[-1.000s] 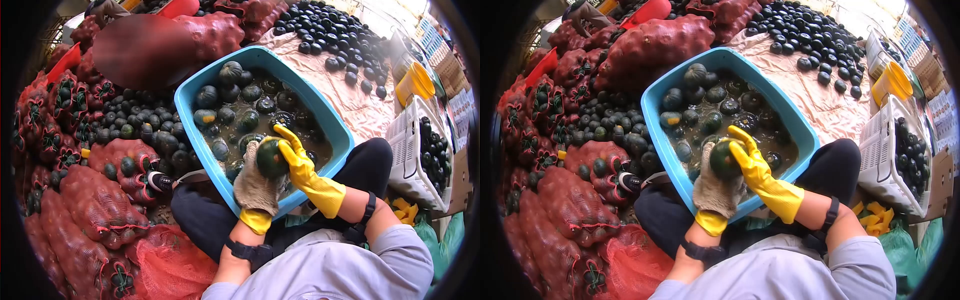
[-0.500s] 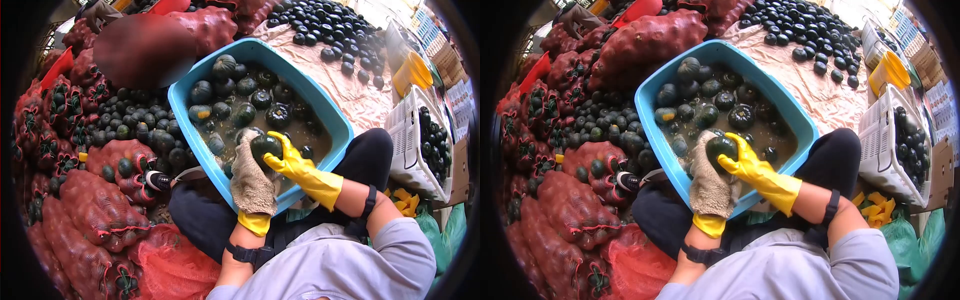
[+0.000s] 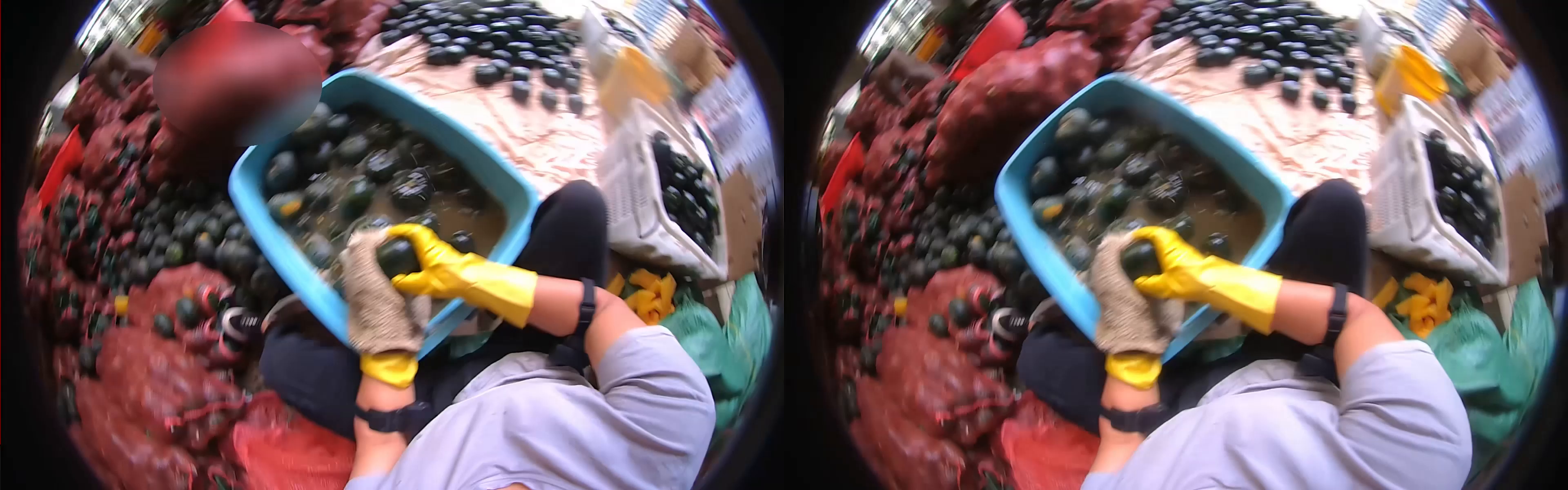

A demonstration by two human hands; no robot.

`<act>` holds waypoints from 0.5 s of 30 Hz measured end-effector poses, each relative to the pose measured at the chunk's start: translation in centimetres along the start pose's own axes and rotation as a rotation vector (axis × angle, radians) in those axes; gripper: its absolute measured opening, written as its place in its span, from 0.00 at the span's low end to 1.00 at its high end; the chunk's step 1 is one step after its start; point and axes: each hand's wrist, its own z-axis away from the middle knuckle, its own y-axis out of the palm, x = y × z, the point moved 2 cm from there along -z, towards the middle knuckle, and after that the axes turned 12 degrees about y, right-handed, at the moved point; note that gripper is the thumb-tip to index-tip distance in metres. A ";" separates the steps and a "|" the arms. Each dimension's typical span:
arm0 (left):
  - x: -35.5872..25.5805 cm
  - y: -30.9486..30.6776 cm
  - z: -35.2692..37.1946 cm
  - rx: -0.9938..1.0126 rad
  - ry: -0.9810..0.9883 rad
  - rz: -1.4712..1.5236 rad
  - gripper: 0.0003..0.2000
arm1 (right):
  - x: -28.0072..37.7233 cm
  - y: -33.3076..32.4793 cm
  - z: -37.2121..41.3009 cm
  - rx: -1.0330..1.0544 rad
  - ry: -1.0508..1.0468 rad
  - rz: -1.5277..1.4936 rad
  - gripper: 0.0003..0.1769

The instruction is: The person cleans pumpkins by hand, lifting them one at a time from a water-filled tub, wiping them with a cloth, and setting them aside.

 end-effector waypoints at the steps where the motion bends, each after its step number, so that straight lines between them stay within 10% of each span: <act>1: -0.4 0.4 -0.2 -0.044 -0.050 0.069 0.27 | 1.0 -0.5 0.2 0.022 -0.052 0.025 0.49; 4: -2.6 2.5 -1.7 -0.257 -0.491 0.555 0.18 | 5.3 -3.6 2.6 0.210 0.288 -0.283 0.42; 7: -0.4 0.3 -1.7 -0.506 -1.175 0.941 0.14 | 5.4 -9.9 3.7 -0.307 0.118 -0.430 0.39; 9: 7.2 0.1 0.3 -0.358 -1.085 1.702 0.14 | 6.3 -16.3 6.0 -0.337 -0.114 -1.126 0.31; 11: 8.9 -0.5 0.7 -0.383 -1.043 1.584 0.15 | 5.5 -25.8 6.8 -0.790 -0.431 -1.525 0.25; 15: 8.3 0.3 -0.2 -0.611 -1.107 1.066 0.17 | 6.6 -24.4 4.2 -0.582 -0.286 -1.084 0.26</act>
